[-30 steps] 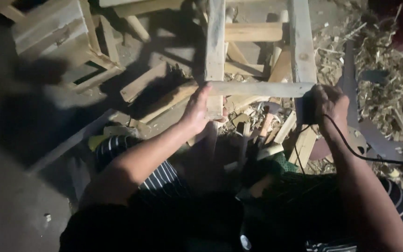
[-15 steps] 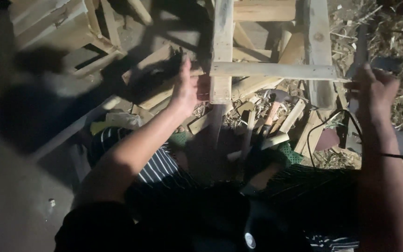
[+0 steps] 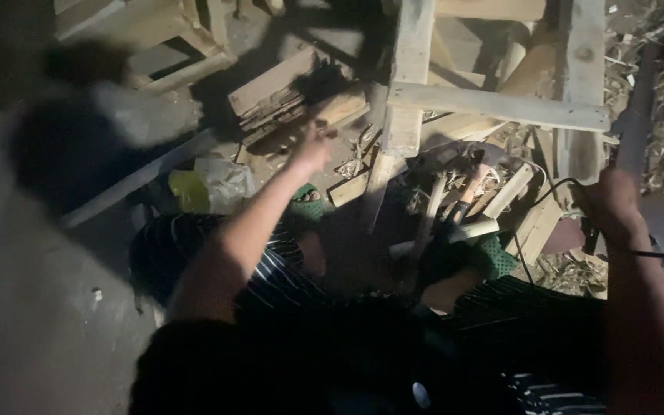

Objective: The person crouches on the floor of a woodworking workshop among scattered stool parts and uses a hammer to drive nails into small wooden stool frames, holding each frame steady with the other hand and repositioning the pieces between strikes.

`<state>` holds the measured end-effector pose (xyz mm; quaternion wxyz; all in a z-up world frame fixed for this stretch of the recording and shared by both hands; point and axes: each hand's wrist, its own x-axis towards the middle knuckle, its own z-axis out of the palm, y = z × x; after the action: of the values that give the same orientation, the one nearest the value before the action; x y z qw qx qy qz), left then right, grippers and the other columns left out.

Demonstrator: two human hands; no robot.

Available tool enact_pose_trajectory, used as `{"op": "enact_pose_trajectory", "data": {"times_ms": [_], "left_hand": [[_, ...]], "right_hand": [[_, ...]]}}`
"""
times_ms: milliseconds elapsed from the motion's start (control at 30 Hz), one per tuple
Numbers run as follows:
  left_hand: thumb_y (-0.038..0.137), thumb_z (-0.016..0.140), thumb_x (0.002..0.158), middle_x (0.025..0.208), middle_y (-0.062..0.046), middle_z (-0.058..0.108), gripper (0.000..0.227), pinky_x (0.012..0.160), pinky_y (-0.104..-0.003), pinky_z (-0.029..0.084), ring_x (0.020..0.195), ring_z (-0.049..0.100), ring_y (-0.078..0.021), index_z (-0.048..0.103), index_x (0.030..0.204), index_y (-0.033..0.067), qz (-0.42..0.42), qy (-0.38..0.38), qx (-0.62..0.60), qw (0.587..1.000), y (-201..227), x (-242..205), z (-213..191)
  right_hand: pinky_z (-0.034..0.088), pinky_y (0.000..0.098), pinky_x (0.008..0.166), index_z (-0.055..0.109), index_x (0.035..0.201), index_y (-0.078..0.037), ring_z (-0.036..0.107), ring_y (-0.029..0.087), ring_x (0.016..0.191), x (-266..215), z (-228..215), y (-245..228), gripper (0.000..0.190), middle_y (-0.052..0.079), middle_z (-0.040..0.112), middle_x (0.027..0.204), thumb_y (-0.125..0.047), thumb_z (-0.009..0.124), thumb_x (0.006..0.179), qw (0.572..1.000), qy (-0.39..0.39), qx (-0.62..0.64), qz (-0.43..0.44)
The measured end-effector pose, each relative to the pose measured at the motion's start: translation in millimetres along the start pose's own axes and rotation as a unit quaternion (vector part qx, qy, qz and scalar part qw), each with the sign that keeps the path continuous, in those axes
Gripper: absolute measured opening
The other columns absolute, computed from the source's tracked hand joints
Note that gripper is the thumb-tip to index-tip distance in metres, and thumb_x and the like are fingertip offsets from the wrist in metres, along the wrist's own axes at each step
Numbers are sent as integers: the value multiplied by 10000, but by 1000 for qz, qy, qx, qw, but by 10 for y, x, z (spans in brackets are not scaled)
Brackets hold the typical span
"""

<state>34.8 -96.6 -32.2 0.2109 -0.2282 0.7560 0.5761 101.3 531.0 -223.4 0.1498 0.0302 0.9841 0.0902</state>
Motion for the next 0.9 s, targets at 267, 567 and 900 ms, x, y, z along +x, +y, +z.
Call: {"op": "enact_pose_trajectory", "data": {"times_ms": [267,567,900], "left_hand": [[362,448,967,1610,-271,229,479,1120,-617,353,1361,371,-526,492,1402,164,-83,75,286,952,-2624,1037,749],[18,642,924,1011,-78,676,260,602,-275,543,728,616,-155,691,1178,44,26,-26,-138,990,-1017,300,700],[388,615,976,974,-53,694,518,768,-283,518,855,631,-147,636,1309,-8,285,31,-114,951,281,-275,647]], "right_hand": [[575,427,584,819,1021,-50,762,366,651,-295,-218,-102,525,195,801,815,-545,643,1023,994,-76,67,45],[573,428,544,799,1000,56,743,349,594,-198,-697,-259,317,216,780,771,-213,833,836,986,-50,153,42],[550,368,838,632,1294,133,641,295,903,-643,-2000,-653,349,224,669,1143,50,441,1015,713,88,694,38]]}}
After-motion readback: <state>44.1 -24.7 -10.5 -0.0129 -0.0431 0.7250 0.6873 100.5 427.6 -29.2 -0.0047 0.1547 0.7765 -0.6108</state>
